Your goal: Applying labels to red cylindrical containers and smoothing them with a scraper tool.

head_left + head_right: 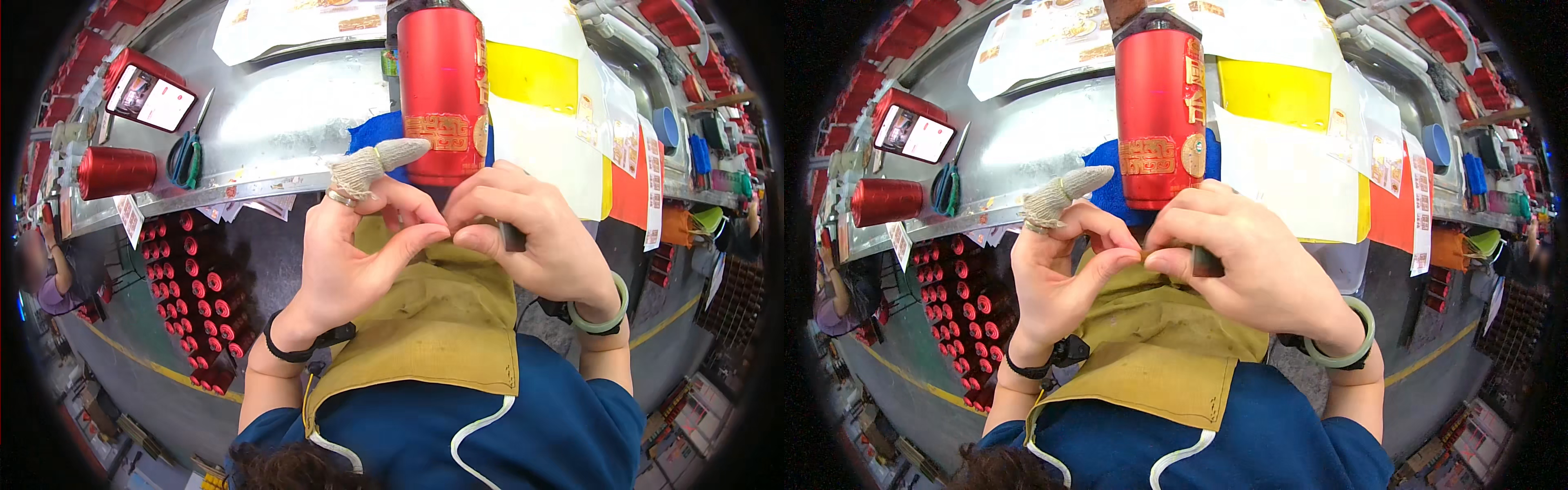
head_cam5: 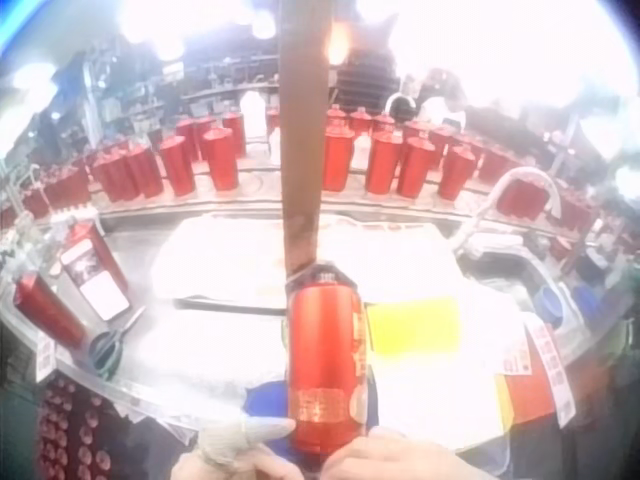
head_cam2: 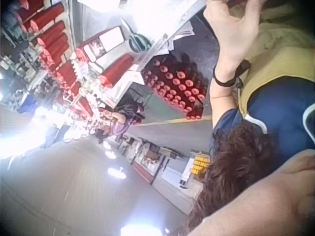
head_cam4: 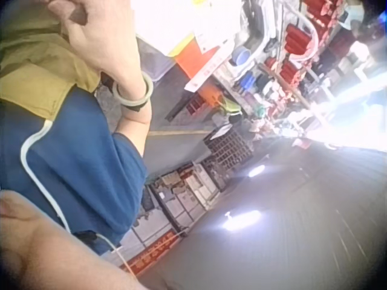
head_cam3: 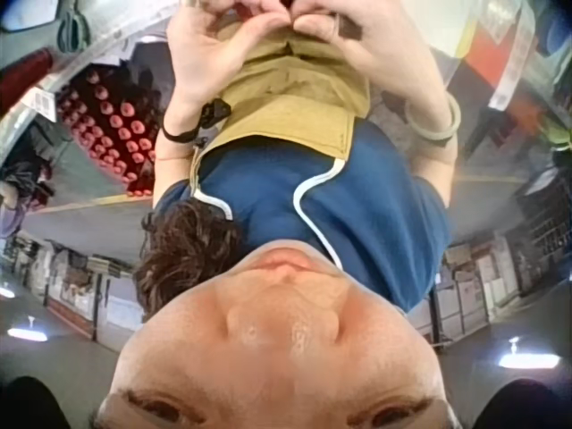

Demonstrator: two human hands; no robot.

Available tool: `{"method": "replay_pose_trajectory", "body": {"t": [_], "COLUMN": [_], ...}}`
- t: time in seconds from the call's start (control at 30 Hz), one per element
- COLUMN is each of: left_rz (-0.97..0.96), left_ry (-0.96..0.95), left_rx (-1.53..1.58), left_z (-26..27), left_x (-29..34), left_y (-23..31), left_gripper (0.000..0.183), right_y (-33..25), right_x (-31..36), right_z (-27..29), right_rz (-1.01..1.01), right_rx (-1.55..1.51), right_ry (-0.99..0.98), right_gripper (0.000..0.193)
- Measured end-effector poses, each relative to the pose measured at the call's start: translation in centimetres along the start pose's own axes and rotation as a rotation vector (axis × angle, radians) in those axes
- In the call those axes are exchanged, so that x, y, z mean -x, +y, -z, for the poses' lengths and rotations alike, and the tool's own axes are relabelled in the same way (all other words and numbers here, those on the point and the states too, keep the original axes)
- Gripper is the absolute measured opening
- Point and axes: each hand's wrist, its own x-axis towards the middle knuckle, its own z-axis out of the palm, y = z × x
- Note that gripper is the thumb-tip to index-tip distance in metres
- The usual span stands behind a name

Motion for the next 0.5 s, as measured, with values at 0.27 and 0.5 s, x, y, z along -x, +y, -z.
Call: {"method": "replay_pose_trajectory", "body": {"t": [0.27,0.5], "left_rz": [0.143,-0.061], "left_ry": [0.114,0.35], "left_rx": [0.086,-0.17], "left_z": [-0.8,-1.3], "left_x": [-0.4,-1.0], "left_y": [-2.7,-6.2], "left_gripper": [0.06,0.055], "right_y": [-0.1,0.4], "right_x": [0.0,-0.6], "right_z": [-0.1,-0.5], "right_rz": [-0.205,-0.252], "right_rx": [0.08,0.049], "right_ry": [0.214,0.241], "right_gripper": [0.015,0.015]}}
